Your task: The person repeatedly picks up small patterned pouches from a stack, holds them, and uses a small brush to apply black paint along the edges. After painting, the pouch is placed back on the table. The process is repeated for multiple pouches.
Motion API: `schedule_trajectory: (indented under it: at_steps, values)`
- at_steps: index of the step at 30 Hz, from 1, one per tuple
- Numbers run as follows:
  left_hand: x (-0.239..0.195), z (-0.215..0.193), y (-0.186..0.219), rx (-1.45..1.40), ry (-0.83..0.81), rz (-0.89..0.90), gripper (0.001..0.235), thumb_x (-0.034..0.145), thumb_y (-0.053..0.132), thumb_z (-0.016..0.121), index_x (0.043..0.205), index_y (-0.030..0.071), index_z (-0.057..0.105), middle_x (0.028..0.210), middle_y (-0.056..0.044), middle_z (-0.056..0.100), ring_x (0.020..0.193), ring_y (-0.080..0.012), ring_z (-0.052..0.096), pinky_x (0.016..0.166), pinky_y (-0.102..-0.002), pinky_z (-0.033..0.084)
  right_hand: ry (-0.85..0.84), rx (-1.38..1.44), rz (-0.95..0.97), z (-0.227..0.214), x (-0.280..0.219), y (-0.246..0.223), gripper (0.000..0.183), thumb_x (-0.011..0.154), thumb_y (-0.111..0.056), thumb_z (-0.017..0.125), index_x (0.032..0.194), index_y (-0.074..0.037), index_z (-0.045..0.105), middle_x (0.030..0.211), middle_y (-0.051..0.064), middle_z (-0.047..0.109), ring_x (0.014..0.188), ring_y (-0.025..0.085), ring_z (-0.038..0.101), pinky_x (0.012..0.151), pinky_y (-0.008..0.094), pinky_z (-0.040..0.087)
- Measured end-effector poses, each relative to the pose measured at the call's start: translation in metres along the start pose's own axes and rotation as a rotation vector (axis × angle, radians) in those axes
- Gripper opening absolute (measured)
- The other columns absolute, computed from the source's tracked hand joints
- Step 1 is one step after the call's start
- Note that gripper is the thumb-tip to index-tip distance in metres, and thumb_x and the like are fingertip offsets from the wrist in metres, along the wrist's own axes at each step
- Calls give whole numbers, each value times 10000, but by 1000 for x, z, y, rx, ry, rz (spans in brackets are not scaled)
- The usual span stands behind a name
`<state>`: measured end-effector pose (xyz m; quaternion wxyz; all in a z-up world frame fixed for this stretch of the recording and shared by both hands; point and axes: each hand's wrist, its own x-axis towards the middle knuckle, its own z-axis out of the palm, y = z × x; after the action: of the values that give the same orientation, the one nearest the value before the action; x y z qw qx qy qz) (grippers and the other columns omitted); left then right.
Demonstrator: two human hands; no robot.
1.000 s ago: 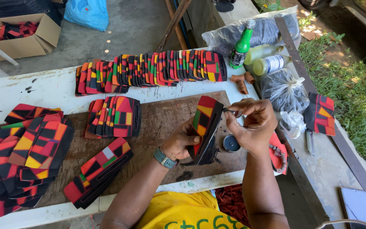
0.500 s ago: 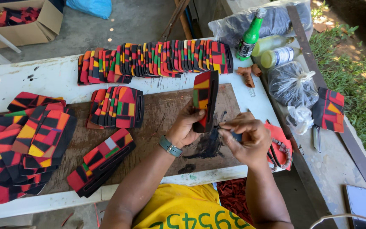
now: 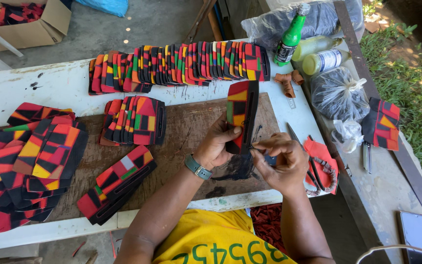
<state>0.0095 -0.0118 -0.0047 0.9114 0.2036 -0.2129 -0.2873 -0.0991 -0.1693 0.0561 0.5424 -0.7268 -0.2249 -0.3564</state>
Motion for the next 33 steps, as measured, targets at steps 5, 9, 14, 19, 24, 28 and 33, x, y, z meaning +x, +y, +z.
schedule_trajectory:
  at_steps: [5,9,14,19,24,28,33]
  values:
    - [-6,3,3,17,-74,-20,487,994,21,716,1443,71,534,1263,-123,700,1142,-216,712,984,-356,627,41,41,34,-2,10,7,384,894,61,795,1006,-71,452,1023,170,716,945,163,693,852,274,549]
    - [-10,7,4,54,-68,-45,518,969,38,731,1444,57,524,1286,-125,697,1146,-208,717,984,-346,629,50,56,64,-7,21,9,387,894,77,787,1021,-54,446,1059,192,703,988,189,698,876,285,541]
    - [-14,7,7,55,-115,-93,520,972,36,740,1445,35,523,1297,-131,693,1136,-216,720,952,-364,639,74,74,67,-13,33,15,393,899,91,793,1036,-48,452,1062,175,685,1021,181,705,886,281,542]
    - [-16,4,5,30,-158,-105,509,980,27,738,1444,57,532,1288,-122,696,1131,-217,721,944,-373,646,115,92,211,-20,47,23,414,886,90,814,1012,-53,447,1058,158,712,989,151,688,781,249,518]
    - [-16,3,7,42,-152,-109,535,960,16,739,1450,65,532,1298,-127,695,1156,-217,715,958,-358,640,76,128,153,-24,67,33,422,901,113,805,1048,-50,445,1063,129,650,1041,173,718,922,286,566]
    - [-16,10,9,34,-125,-130,557,955,17,749,1459,54,514,1303,-135,687,1154,-225,717,960,-369,639,64,137,160,-26,86,43,421,902,124,792,1071,-49,447,1172,124,639,1059,168,706,972,296,564]
    - [-16,16,26,53,-139,25,675,926,20,807,1505,94,468,1308,-147,676,1120,-239,710,885,-350,642,182,138,175,-26,71,46,416,918,126,785,1122,-39,462,1112,122,637,1089,162,702,1013,311,577]
